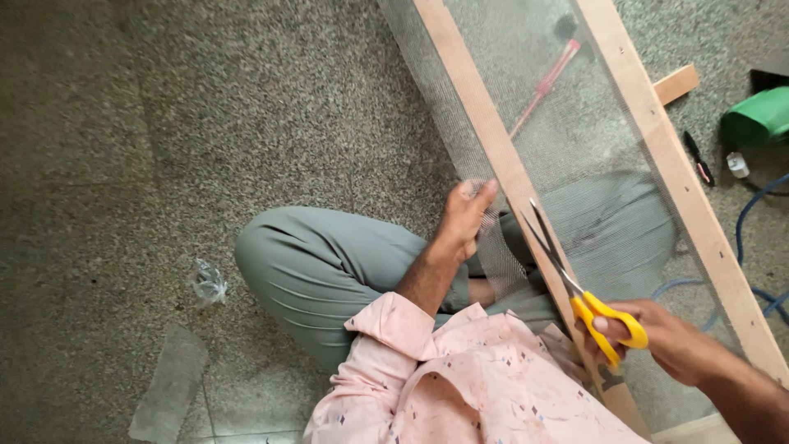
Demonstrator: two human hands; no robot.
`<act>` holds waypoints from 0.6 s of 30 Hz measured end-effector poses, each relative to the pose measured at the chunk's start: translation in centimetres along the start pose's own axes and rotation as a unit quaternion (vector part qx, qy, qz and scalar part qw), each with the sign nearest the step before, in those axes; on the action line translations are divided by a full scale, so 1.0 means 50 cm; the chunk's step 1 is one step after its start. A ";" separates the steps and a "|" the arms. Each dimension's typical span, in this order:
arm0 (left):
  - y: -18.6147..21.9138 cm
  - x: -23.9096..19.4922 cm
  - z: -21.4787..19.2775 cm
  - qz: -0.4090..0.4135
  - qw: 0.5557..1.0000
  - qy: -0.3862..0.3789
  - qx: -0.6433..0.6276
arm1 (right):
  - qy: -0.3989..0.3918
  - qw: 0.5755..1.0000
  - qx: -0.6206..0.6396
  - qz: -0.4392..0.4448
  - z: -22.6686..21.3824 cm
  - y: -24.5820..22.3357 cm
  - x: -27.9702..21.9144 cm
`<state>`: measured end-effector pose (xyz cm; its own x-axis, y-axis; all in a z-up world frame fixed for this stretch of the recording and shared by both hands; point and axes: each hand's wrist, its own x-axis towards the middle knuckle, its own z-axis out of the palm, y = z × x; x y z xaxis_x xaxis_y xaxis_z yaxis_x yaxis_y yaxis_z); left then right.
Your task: The person sits on the floor and uses yellow-handled scissors to trim the excess mesh from a wooden window screen frame. They cut along the edges of the frame, removing the overhanging mesh material.
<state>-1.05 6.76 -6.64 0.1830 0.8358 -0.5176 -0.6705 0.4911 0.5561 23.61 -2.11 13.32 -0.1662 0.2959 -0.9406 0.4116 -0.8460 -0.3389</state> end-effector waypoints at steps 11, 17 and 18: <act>0.071 -0.053 0.043 0.017 0.993 0.014 0.114 | 0.009 1.000 0.020 -0.012 0.023 -0.063 0.081; 0.075 -0.053 0.042 0.007 0.993 0.013 0.114 | 0.025 0.999 0.042 -0.011 0.048 -0.104 0.109; 0.075 -0.053 0.040 0.009 0.993 0.012 0.116 | 0.026 0.998 0.046 -0.015 0.050 -0.107 0.112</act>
<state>-2.59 6.87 -1.86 0.1544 0.8400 -0.5202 -0.4894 0.5224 0.6983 18.22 2.97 9.92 -0.1299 0.3427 -0.9304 0.3228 -0.8726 -0.3664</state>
